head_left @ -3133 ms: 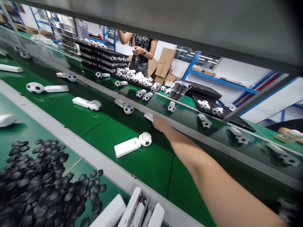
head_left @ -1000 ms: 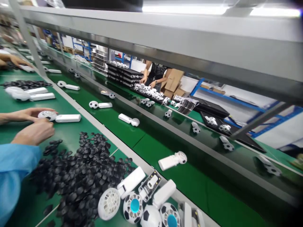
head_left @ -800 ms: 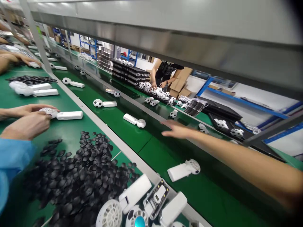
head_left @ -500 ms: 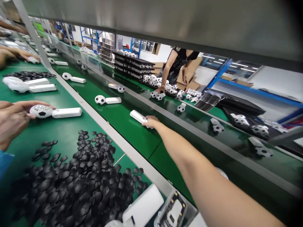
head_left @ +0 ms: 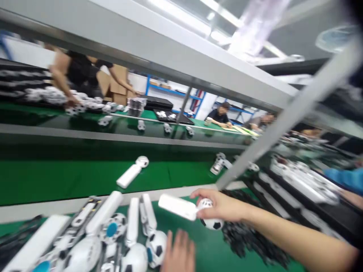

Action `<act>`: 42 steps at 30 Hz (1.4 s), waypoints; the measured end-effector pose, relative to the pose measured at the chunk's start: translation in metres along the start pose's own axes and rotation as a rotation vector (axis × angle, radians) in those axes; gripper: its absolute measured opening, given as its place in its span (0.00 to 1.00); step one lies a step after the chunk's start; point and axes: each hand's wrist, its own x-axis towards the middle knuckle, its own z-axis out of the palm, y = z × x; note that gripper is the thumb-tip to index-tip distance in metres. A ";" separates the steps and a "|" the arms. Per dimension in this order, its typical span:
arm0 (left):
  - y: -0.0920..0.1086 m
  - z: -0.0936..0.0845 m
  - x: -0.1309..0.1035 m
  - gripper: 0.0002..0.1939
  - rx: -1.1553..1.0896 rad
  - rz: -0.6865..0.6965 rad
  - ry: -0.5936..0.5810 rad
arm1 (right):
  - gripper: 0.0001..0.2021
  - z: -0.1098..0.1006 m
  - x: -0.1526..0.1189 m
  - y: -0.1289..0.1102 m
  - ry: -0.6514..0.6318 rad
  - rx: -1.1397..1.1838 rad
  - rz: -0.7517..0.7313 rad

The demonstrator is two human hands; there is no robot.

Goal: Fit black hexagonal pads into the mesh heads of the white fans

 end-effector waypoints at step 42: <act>0.070 0.000 0.087 0.37 -0.275 -0.423 -0.186 | 0.10 -0.006 0.015 0.203 0.481 -1.148 -0.447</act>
